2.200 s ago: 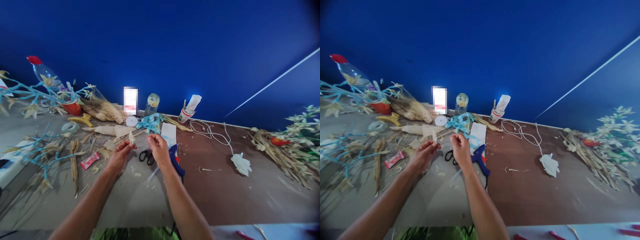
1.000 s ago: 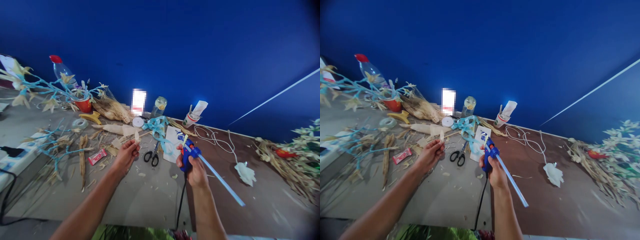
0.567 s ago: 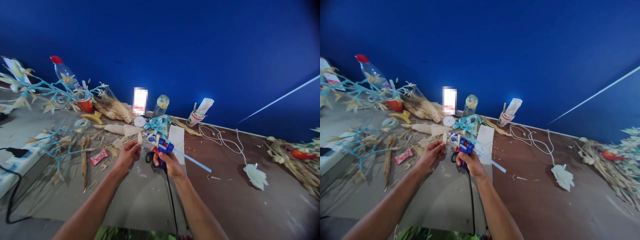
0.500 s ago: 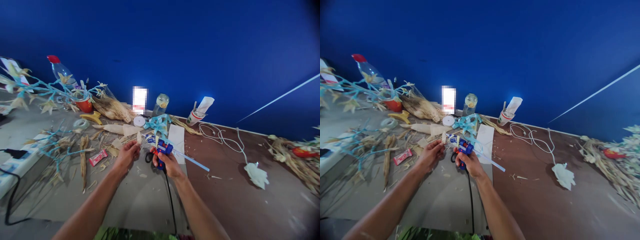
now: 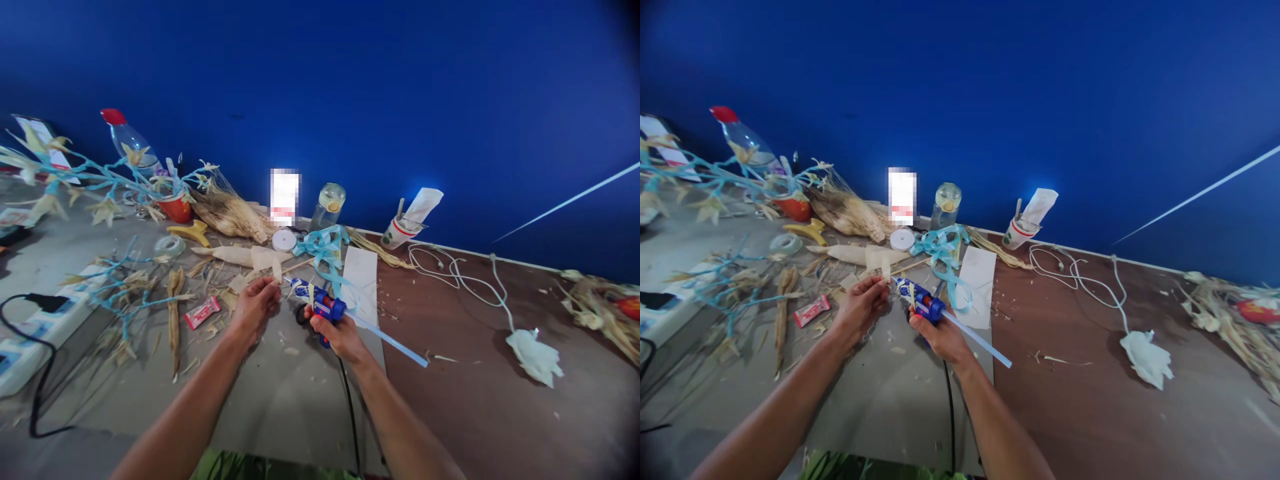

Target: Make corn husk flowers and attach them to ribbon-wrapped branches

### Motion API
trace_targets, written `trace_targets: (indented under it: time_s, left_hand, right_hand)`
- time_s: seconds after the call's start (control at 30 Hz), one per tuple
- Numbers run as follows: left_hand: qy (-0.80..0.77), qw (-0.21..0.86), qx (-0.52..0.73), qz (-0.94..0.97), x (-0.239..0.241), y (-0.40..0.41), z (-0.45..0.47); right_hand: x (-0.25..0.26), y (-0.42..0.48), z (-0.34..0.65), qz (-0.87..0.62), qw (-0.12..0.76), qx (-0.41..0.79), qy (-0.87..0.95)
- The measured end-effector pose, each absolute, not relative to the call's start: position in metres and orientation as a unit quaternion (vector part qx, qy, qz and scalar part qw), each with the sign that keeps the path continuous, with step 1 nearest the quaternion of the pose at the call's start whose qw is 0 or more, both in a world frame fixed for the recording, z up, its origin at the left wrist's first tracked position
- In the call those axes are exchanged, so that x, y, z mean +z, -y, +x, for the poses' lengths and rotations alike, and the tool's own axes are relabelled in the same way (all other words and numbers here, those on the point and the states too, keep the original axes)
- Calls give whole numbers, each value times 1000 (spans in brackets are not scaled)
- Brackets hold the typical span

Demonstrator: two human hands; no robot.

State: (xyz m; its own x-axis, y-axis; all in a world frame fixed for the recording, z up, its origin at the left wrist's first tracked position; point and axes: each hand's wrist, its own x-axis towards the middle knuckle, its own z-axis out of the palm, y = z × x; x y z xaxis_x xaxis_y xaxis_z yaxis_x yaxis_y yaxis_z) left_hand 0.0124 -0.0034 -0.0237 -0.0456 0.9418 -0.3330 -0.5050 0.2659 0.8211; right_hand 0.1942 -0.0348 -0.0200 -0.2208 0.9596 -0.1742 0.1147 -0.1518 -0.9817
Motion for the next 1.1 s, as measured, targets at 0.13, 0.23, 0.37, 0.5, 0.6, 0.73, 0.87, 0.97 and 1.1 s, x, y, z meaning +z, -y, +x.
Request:
trace_targets:
  time_s: [0.13, 0.23, 0.37, 0.5, 0.6, 0.73, 0.87, 0.97, 1.1]
  left_hand:
    - [-461, 650, 557, 233, -22, 4, 13]
    - [-459, 655, 554, 232, -21, 4, 14]
    - [-457, 658, 554, 228, -22, 4, 14]
    - [-462, 656, 554, 223, -21, 4, 14]
    - [-468, 653, 552, 224, -21, 4, 14]
    - [-459, 653, 556, 231, -22, 4, 13]
    - [-464, 650, 553, 238, -21, 5, 14]
    - [-468, 650, 551, 235, -19, 5, 15]
    - [-464, 652, 551, 235, -19, 5, 15]
  right_hand:
    - [-19, 35, 194, -509, 365, 551, 551]
    - [-18, 34, 194, -506, 357, 532, 578]
    - [-14, 34, 193, -504, 354, 525, 588]
    - [-18, 34, 192, -513, 358, 512, 588]
    - [-23, 34, 192, -520, 354, 500, 596]
    - [-23, 34, 192, -520, 354, 479, 612]
    - [-20, 34, 190, -521, 344, 458, 632]
    - [-19, 33, 190, -522, 340, 441, 646]
    - [-18, 33, 191, -516, 340, 424, 663]
